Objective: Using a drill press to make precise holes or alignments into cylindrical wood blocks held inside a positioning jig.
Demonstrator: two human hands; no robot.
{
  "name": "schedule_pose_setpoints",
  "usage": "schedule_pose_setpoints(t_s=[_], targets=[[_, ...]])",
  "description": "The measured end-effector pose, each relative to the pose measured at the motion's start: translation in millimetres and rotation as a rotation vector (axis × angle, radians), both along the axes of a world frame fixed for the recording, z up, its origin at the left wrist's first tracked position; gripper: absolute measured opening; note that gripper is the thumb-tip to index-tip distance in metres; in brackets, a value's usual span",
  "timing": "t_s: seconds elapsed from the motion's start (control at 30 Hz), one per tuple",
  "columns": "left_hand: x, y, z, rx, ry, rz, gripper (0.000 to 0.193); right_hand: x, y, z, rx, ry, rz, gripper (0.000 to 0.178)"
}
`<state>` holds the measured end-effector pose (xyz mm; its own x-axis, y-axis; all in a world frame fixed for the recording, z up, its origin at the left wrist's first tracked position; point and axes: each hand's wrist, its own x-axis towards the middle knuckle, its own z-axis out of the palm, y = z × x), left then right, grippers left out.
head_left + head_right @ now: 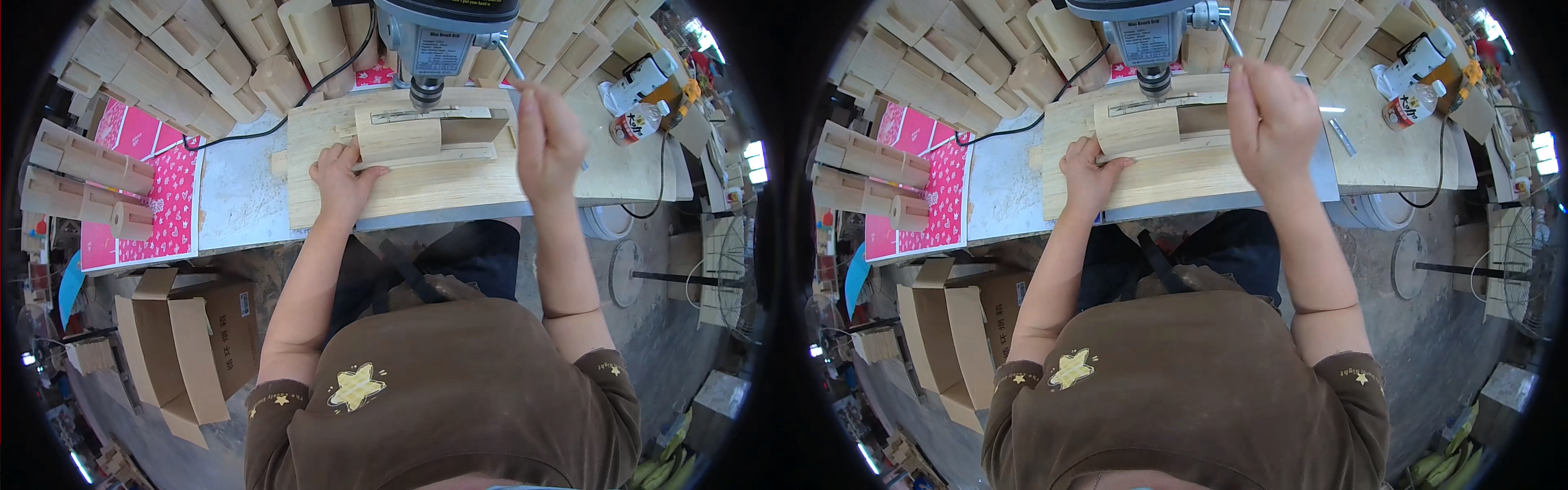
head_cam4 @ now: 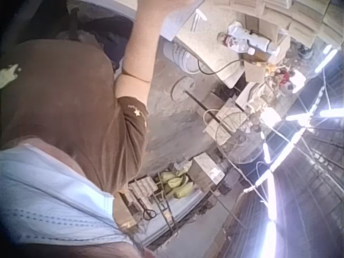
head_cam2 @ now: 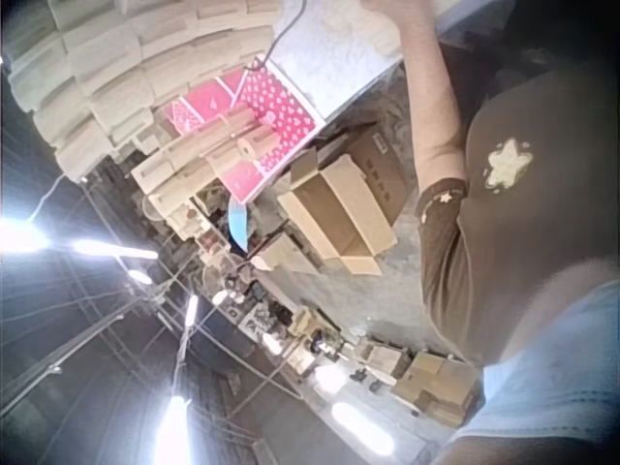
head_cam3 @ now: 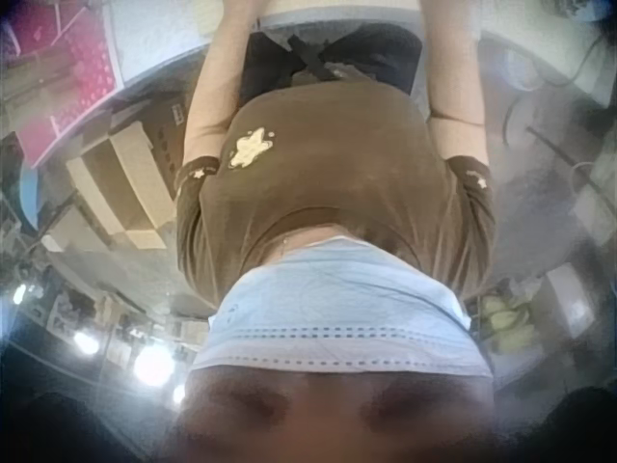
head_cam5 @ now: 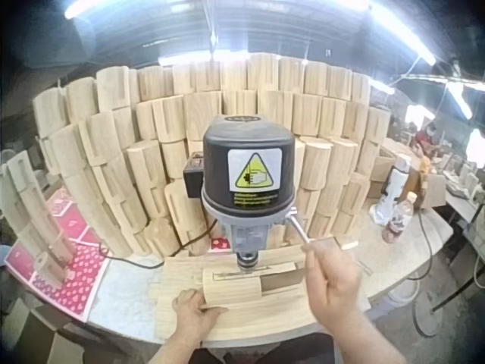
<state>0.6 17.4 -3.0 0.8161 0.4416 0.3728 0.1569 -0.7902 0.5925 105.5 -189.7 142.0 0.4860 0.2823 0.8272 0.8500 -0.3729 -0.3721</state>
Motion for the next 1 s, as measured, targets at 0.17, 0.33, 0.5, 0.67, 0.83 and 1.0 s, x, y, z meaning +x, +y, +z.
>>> schedule_pose_setpoints(t_s=[0.17, 0.33, 0.5, 0.67, 0.83, 1.0], targets=[[2, 1, -1, 0.01, -0.005, 0.005, 0.059, 19, 13, -64, 0.084, -0.085, 0.028, 0.008], [1, 2, -1, 0.034, 0.002, 0.018, 0.06, 22, 7, -46, 0.053, -0.136, 0.065, 0.005], [2, -2, 0, 0.047, 0.011, 0.023, 0.061, 49, 19, 68, 0.029, -0.144, 0.07, 0.017], [25, -30, -1, 0.001, 0.009, 0.0, 0.059, 98, 58, 114, -0.122, 0.273, 0.001, 0.034], [25, -30, 1, -0.004, -0.012, -0.029, 0.06, 61, 10, 89, -0.133, 0.172, 0.046, 0.026], [25, -28, 0, -0.006, -0.007, -0.05, 0.06, 4, -3, 0, 0.042, 0.187, 0.143, 0.01]])
